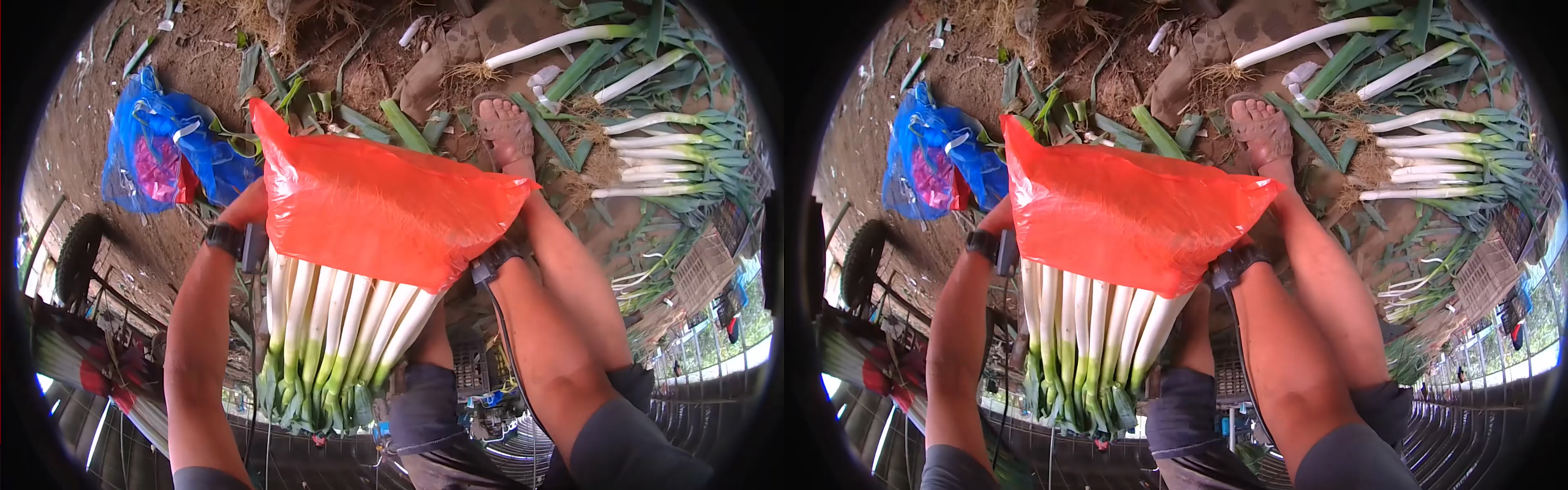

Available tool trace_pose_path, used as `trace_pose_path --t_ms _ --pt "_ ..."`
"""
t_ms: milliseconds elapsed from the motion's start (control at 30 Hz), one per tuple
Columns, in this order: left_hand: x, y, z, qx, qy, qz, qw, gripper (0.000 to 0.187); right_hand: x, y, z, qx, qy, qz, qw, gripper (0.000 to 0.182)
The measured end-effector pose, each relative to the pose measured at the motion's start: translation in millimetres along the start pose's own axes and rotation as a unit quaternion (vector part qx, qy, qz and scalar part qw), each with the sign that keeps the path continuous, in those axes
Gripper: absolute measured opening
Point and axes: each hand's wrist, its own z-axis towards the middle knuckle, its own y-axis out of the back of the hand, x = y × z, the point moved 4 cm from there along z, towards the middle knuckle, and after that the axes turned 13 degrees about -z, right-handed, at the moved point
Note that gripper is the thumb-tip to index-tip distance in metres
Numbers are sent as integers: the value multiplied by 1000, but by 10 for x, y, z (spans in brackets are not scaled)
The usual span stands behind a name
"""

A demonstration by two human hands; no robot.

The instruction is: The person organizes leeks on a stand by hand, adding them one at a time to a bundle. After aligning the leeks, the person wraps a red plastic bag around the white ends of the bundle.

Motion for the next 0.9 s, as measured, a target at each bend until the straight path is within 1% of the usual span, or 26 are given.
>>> trace_pose_path --t_ms 33,100,133,200,233,300,333,367,400,433,467,500,533,600,633,667,700,733,767,800,833,867,900 --pt "33 35 -25 -2 -17 124 992 44 -12 18 7 -1 0 -2 1000 44" --pt "165 92 -27 -26 -5 101 995 44 -5 23 29 50 -3 -5 999 45" --pt "127 36 -39 -38 0 89 995 44 -29 -138 3 49 0 -7 999 45" --pt "-14 -47 -76 -58 19 152 986 41 -26 -206 -77 -145 11 10 989 46" --pt "3 -117 -57 -70 26 -12 997 40 -39 -248 -107 -146 13 10 989 46" --pt "19 -66 -37 -77 32 11 996 39 -16 95 -38 -101 -1 14 995 34" --pt "28 -64 -39 -75 43 37 996 38 -21 37 -44 -101 -1 15 995 34" --pt "17 -88 -61 -96 44 40 994 38 -41 -72 -50 -127 2 -15 992 35" --pt "17 -129 -77 -98 44 42 993 38 -14 -40 -26 -155 6 -45 987 35" --pt "12 -175 -97 -101 26 27 994 38 8 -22 3 -159 7 -43 986 35" --pt "3 -206 -127 -104 9 10 994 38 -5 -46 28 -100 -4 -48 994 36" --pt "-30 -200 -121 -108 26 54 992 38 -15 -103 16 -39 -14 -53 998 37" --pt "-46 -216 -141 -110 30 51 992 38 -4 -109 -18 -37 -10 -51 998 37" --pt "-160 -260 -202 -108 6 95 990 38 35 -11 -43 -200 6 -47 979 38" --pt "-160 -289 -229 -101 -27 83 991 35 196 150 -246 -188 -25 65 980 39" --pt "-137 -270 -266 -105 -31 81 991 35 499 362 -634 -86 -96 274 953 40" --pt "-88 -231 -293 -130 14 75 989 32 878 502 -1109 32 -203 490 847 41" --pt "-73 -207 -345 -154 58 68 984 30 1184 670 -1485 116 -288 622 719 42" --pt "-197 -246 -494 -188 33 108 976 28 1333 873 -1695 158 -345 691 615 44" --pt "-223 -292 -603 -192 27 106 975 28 1386 1118 -1789 169 -378 703 578 45" --pt "-289 -283 -740 -275 -21 132 952 29 1290 1393 -1752 175 -391 661 616 46" --pt "-340 -301 -904 -356 -68 156 919 30 1283 1500 -1765 173 -385 661 621 46" --pt "-447 -496 -1077 -387 -87 71 915 35 1232 1588 -1812 138 -417 654 616 47"
